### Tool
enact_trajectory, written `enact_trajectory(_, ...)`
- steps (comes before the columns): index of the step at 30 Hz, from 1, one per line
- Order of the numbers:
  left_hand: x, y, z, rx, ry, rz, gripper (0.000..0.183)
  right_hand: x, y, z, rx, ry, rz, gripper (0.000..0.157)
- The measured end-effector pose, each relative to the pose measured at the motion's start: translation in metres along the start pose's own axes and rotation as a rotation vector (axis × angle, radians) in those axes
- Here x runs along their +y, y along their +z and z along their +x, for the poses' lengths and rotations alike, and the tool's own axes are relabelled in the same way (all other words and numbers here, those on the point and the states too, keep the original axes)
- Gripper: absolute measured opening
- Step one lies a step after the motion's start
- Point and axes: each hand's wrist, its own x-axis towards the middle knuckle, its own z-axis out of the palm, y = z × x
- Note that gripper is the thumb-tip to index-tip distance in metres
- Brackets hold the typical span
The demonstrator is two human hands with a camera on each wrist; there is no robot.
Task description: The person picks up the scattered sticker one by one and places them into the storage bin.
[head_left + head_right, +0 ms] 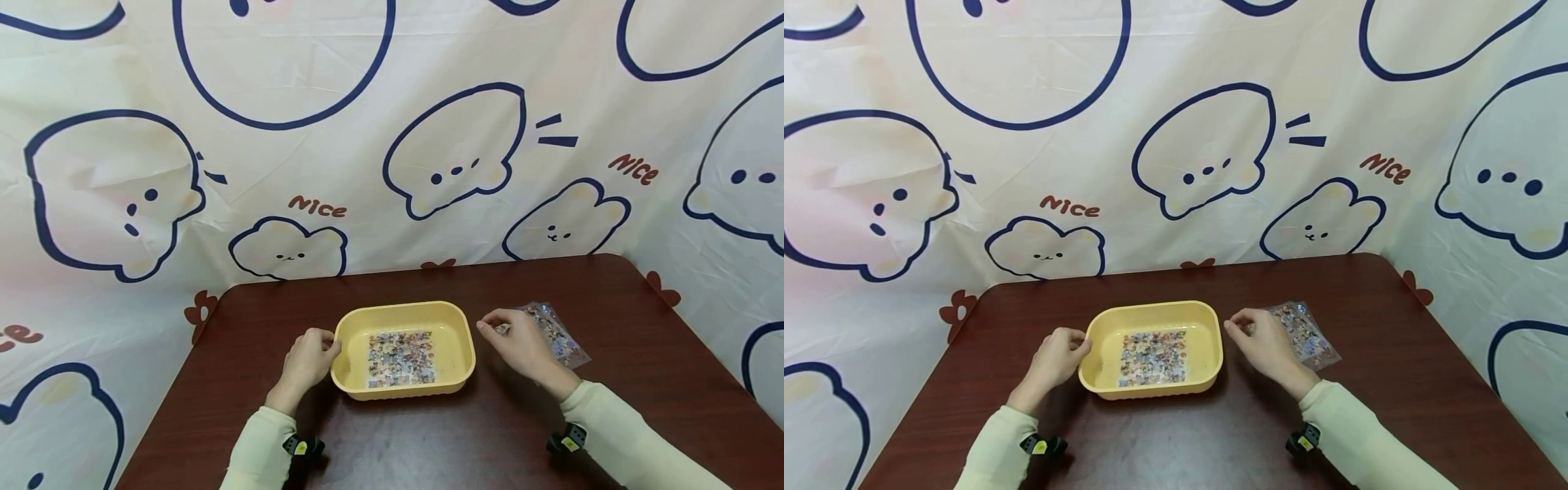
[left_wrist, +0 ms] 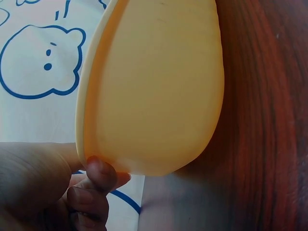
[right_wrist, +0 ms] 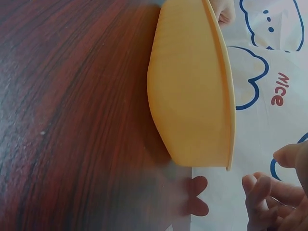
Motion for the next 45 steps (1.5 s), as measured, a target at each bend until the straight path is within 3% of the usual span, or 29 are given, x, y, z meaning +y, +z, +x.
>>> enact_trajectory(19, -0.001, 0.000, -0.001, 0.010, -0.005, -0.004, 0.033, 0.016, -0.011, -0.005, -0.045, 0.067, -0.070, 0.025)
enact_trajectory(29, -0.001, 0.001, -0.001, 0.008, 0.006, -0.001, 0.032, 0.027, -0.016, -0.004, 0.011, 0.013, -0.145, 0.024)
enact_trajectory(36, -0.002, 0.001, -0.001, 0.008, 0.005, -0.006, 0.033, 0.034, -0.020, -0.006, -0.022, 0.061, -0.185, 0.032)
enact_trajectory(45, -0.003, 0.001, 0.000, 0.013, 0.018, -0.010, 0.032, 0.042, -0.026, -0.007, -0.029, 0.090, -0.210, 0.029)
